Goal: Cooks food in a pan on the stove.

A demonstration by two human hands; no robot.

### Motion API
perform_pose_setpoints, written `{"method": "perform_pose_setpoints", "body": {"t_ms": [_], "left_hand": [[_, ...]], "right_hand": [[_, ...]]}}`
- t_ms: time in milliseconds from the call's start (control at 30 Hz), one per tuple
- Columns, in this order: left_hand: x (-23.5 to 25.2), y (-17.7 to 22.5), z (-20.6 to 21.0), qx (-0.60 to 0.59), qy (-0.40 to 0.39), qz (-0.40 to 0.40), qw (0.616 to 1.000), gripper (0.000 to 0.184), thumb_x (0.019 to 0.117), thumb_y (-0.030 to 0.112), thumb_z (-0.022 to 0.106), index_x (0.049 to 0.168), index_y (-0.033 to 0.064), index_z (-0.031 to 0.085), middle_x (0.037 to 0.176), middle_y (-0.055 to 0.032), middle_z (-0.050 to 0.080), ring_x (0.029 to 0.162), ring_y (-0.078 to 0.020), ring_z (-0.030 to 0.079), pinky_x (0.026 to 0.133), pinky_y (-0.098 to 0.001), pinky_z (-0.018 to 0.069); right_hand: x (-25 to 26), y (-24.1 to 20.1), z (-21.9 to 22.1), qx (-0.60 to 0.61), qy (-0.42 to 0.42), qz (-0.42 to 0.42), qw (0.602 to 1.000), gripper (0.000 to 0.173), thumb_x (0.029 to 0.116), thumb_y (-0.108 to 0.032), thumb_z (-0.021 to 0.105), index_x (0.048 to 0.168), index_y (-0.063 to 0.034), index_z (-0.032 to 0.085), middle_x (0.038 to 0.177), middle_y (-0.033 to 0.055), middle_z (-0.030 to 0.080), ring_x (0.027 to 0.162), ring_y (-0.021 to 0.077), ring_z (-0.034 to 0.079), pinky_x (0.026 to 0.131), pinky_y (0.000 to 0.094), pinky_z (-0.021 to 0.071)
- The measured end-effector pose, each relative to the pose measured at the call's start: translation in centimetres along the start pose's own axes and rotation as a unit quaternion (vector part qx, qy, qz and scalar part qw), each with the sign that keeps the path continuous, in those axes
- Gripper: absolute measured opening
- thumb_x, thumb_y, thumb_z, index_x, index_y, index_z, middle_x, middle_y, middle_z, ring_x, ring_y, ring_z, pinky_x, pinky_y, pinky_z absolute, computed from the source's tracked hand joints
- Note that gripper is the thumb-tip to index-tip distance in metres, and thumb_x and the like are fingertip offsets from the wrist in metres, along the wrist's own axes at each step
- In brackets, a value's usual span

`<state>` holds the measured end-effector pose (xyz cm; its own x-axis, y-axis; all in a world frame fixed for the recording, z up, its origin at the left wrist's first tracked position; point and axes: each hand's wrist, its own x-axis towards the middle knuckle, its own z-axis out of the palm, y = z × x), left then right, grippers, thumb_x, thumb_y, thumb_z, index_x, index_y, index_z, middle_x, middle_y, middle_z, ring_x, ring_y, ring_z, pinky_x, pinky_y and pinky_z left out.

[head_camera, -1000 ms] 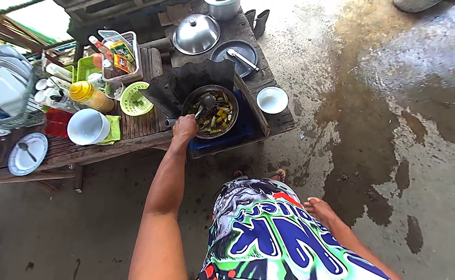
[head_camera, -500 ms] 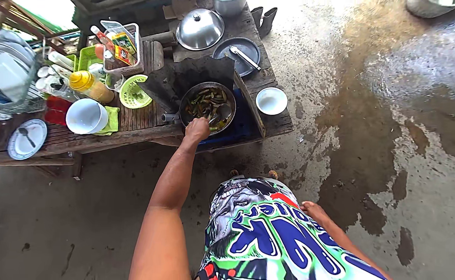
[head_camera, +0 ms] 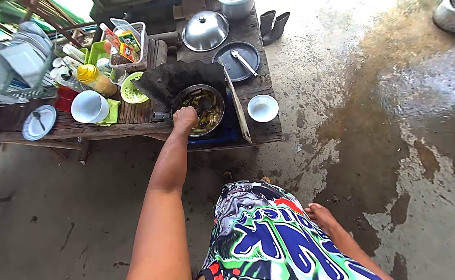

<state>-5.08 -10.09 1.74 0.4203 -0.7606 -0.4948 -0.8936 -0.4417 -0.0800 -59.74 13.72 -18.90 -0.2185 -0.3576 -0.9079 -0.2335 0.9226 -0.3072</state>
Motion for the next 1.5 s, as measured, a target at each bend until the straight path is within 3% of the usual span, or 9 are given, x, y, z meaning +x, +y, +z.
{"method": "perform_pose_setpoints", "body": {"t_ms": [67, 300, 500, 767, 933, 1167, 1367, 1500], "left_hand": [[0.7, 0.5, -0.2, -0.032, -0.001, -0.010, 0.999, 0.029, 0.0954, 0.023, 0.062, 0.120, 0.0090, 0.069, 0.123, -0.0235, 0.068, 0.117, -0.0447, 0.063, 0.086, -0.0698, 0.0501], [2.3, 0.3, 0.1, -0.069, -0.027, -0.065, 0.995, 0.025, 0.0936, 0.023, 0.063, 0.109, 0.0054, 0.071, 0.120, -0.0247, 0.068, 0.117, -0.0453, 0.063, 0.088, -0.0718, 0.0485], [3.8, -0.9, 0.7, -0.097, -0.009, -0.083, 0.992, 0.028, 0.0937, 0.021, 0.065, 0.117, 0.0066, 0.070, 0.123, -0.0251, 0.067, 0.119, -0.0453, 0.063, 0.090, -0.0708, 0.0495], [6.0, -3.1, -0.7, -0.070, -0.032, -0.016, 0.997, 0.028, 0.0961, 0.023, 0.058, 0.117, 0.0108, 0.072, 0.120, -0.0222, 0.070, 0.116, -0.0439, 0.064, 0.090, -0.0709, 0.0490], [6.6, -7.3, -1.9, -0.086, -0.062, 0.068, 0.992, 0.030, 0.1035, 0.020, 0.051, 0.122, 0.0096, 0.072, 0.120, -0.0250, 0.069, 0.117, -0.0468, 0.063, 0.093, -0.0734, 0.0460], [6.5, -10.8, -0.9, -0.041, -0.071, 0.049, 0.995, 0.029, 0.1027, 0.023, 0.053, 0.124, 0.0155, 0.072, 0.121, -0.0221, 0.070, 0.119, -0.0458, 0.063, 0.091, -0.0738, 0.0472], [5.9, -13.4, -1.6, -0.040, -0.060, 0.056, 0.996, 0.027, 0.1020, 0.019, 0.053, 0.117, 0.0089, 0.072, 0.112, -0.0239, 0.071, 0.109, -0.0454, 0.066, 0.087, -0.0706, 0.0498], [6.4, -14.6, -0.2, -0.066, -0.075, 0.124, 0.987, 0.030, 0.1058, 0.017, 0.047, 0.121, 0.0055, 0.070, 0.107, -0.0252, 0.070, 0.097, -0.0429, 0.068, 0.083, -0.0646, 0.0511]], "right_hand": [[0.8, 0.1, -1.6, -0.006, 0.002, 0.003, 1.000, 0.042, 0.1134, -0.026, 0.037, 0.145, -0.0010, 0.047, 0.132, 0.0248, 0.062, 0.103, 0.0336, 0.069, 0.086, 0.0488, 0.0559], [3.2, -0.5, -6.5, -0.011, 0.006, 0.001, 1.000, 0.042, 0.1135, -0.028, 0.036, 0.145, -0.0025, 0.047, 0.133, 0.0238, 0.062, 0.100, 0.0323, 0.069, 0.083, 0.0481, 0.0561], [3.0, -2.4, -7.3, -0.013, 0.017, 0.004, 1.000, 0.042, 0.1136, -0.028, 0.037, 0.147, -0.0031, 0.045, 0.130, 0.0238, 0.062, 0.098, 0.0311, 0.069, 0.081, 0.0467, 0.0562], [0.7, -5.0, -2.5, -0.022, 0.008, -0.007, 1.000, 0.042, 0.1139, -0.026, 0.037, 0.146, -0.0003, 0.045, 0.133, 0.0248, 0.061, 0.102, 0.0307, 0.068, 0.085, 0.0456, 0.0550], [0.0, -6.0, 0.9, -0.015, 0.013, -0.006, 1.000, 0.042, 0.1135, -0.026, 0.039, 0.145, 0.0000, 0.047, 0.133, 0.0249, 0.061, 0.105, 0.0320, 0.068, 0.087, 0.0469, 0.0546], [0.5, -5.5, 4.9, -0.007, 0.010, -0.005, 1.000, 0.042, 0.1137, -0.027, 0.037, 0.146, -0.0009, 0.047, 0.133, 0.0245, 0.061, 0.104, 0.0330, 0.068, 0.086, 0.0484, 0.0554], [-1.2, -5.2, 8.9, 0.012, 0.010, -0.012, 1.000, 0.043, 0.1138, -0.028, 0.036, 0.146, -0.0012, 0.047, 0.135, 0.0245, 0.060, 0.106, 0.0341, 0.068, 0.089, 0.0502, 0.0546], [-2.3, -4.3, 12.1, -0.010, 0.016, -0.029, 0.999, 0.040, 0.1138, -0.025, 0.037, 0.140, 0.0016, 0.053, 0.124, 0.0270, 0.063, 0.102, 0.0341, 0.066, 0.088, 0.0513, 0.0541]]}}
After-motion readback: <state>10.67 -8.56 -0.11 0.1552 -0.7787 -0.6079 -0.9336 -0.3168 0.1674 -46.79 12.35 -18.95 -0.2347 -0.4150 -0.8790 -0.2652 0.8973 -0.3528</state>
